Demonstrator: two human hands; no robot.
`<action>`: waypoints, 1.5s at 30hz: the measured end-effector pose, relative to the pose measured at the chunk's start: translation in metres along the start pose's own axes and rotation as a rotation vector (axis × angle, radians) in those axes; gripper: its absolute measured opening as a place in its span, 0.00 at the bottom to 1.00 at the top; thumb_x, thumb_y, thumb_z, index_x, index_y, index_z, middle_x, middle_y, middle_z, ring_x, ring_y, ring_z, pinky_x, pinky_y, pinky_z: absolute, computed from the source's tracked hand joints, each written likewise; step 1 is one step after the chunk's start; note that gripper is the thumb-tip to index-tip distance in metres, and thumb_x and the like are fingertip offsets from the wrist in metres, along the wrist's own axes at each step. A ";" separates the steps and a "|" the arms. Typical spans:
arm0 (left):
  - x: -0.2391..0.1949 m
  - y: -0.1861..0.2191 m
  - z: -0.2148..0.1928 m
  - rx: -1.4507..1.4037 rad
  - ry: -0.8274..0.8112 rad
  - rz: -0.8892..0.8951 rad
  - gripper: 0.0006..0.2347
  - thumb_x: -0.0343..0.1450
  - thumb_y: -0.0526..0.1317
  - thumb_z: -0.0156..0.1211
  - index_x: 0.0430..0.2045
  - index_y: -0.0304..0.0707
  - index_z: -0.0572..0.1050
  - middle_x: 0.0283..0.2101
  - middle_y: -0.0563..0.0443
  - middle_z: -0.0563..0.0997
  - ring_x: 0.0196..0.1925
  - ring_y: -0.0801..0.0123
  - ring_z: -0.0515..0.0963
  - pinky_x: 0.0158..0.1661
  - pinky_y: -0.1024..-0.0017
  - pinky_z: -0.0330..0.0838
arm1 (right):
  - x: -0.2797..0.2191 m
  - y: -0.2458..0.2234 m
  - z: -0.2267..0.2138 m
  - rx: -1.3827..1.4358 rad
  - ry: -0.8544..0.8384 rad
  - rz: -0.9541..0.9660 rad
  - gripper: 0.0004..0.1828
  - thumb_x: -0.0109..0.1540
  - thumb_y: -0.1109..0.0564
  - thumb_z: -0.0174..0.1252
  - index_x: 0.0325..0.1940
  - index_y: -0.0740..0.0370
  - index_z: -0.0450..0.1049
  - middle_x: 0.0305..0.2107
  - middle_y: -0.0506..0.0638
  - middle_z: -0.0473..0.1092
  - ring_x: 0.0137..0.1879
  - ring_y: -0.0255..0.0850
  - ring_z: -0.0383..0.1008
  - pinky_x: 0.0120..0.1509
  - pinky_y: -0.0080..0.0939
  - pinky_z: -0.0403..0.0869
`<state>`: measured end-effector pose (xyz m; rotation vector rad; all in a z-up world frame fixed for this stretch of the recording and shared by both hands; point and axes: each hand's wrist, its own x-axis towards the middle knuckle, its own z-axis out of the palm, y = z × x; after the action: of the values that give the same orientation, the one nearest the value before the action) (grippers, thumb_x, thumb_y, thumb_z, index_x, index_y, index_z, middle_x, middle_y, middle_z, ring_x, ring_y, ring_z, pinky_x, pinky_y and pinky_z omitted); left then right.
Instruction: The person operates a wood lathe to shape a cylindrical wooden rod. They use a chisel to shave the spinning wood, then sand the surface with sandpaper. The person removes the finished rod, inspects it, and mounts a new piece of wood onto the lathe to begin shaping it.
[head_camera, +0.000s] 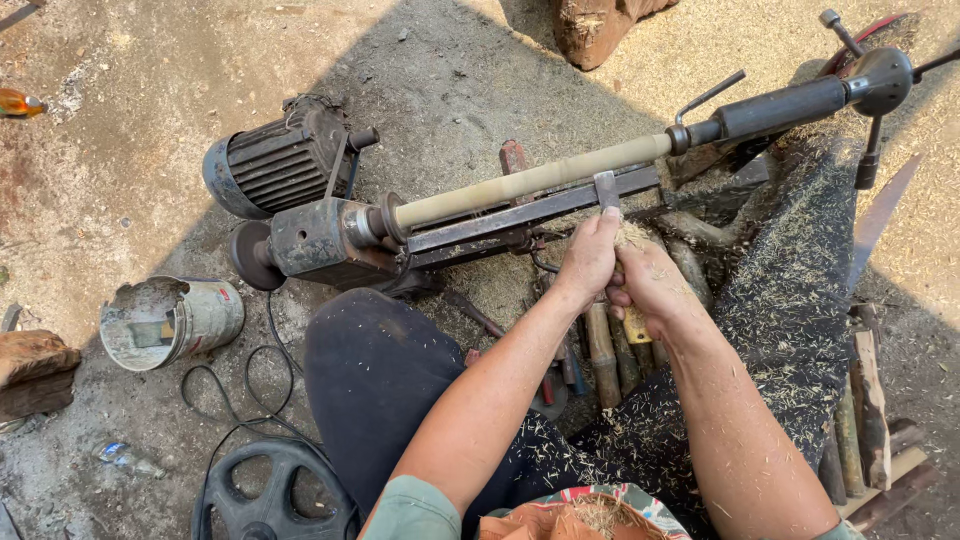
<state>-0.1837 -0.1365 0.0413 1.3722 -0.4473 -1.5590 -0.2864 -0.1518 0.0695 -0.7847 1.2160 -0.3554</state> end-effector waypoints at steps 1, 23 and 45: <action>0.003 -0.002 0.004 -0.013 -0.005 0.018 0.20 0.80 0.53 0.39 0.36 0.33 0.69 0.23 0.52 0.72 0.13 0.73 0.69 0.11 0.72 0.68 | 0.000 -0.002 -0.004 -0.003 0.017 0.010 0.15 0.70 0.52 0.44 0.32 0.61 0.63 0.17 0.44 0.57 0.17 0.33 0.55 0.18 0.39 0.60; 0.031 -0.019 0.015 -0.161 -0.029 0.024 0.18 0.79 0.51 0.42 0.38 0.29 0.68 0.25 0.51 0.70 0.16 0.74 0.67 0.16 0.73 0.70 | -0.008 -0.026 -0.010 -0.124 0.042 0.055 0.17 0.73 0.50 0.38 0.34 0.59 0.61 0.16 0.41 0.56 0.16 0.29 0.54 0.17 0.36 0.61; 0.000 -0.016 -0.041 -0.065 0.091 0.066 0.21 0.79 0.51 0.44 0.29 0.28 0.71 0.19 0.49 0.72 0.13 0.71 0.70 0.13 0.69 0.67 | -0.006 -0.001 0.047 -0.107 0.007 0.042 0.17 0.72 0.45 0.41 0.35 0.57 0.63 0.17 0.43 0.57 0.16 0.31 0.55 0.17 0.37 0.61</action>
<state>-0.1536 -0.1167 0.0171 1.3596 -0.3797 -1.4385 -0.2440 -0.1325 0.0806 -0.8496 1.2643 -0.2604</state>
